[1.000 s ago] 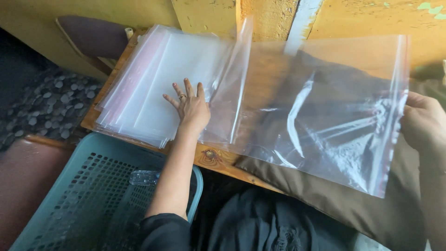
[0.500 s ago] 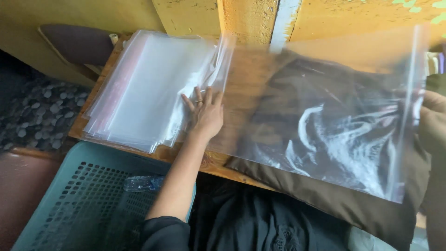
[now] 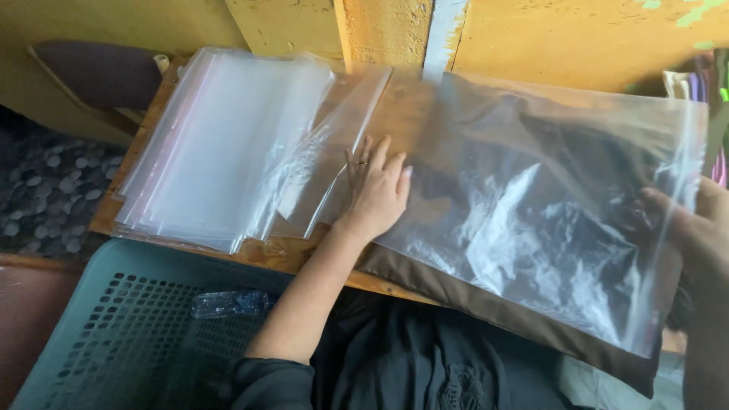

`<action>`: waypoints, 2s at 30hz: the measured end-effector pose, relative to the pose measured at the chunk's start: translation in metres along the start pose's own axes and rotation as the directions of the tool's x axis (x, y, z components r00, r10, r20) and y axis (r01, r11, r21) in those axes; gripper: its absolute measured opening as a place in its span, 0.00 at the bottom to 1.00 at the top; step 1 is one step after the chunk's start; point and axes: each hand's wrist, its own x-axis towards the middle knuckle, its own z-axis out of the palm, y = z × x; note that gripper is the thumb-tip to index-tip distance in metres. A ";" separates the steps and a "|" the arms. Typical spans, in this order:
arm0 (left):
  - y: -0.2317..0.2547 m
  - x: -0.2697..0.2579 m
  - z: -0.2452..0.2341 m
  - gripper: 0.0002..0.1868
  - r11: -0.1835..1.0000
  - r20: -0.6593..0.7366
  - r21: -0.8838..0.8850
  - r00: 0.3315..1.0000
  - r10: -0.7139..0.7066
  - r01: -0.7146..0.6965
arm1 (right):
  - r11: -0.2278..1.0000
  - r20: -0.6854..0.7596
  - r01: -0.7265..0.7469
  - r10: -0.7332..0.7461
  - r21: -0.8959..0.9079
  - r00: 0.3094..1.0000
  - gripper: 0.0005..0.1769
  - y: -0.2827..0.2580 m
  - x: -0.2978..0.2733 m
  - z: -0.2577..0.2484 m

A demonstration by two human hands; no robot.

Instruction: Brushing a brown pillow to remove debris and then inserting it into a clear plastic bag for packaging.

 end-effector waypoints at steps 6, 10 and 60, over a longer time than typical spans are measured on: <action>0.039 0.001 0.020 0.54 0.979 0.572 0.000 0.803 -0.166 0.203 | 0.992 0.040 -0.036 0.041 -0.124 0.998 0.26 -0.084 -0.056 0.056; 0.033 -0.007 0.055 0.32 0.992 0.179 -0.129 0.984 0.004 0.020 | 0.986 0.018 0.005 -0.002 -0.166 1.000 0.23 -0.069 -0.055 0.048; 0.051 -0.005 0.045 0.17 0.873 -0.191 -0.473 0.981 0.027 -0.116 | 0.577 0.137 0.422 -0.470 -0.700 0.872 0.37 -0.046 0.101 0.114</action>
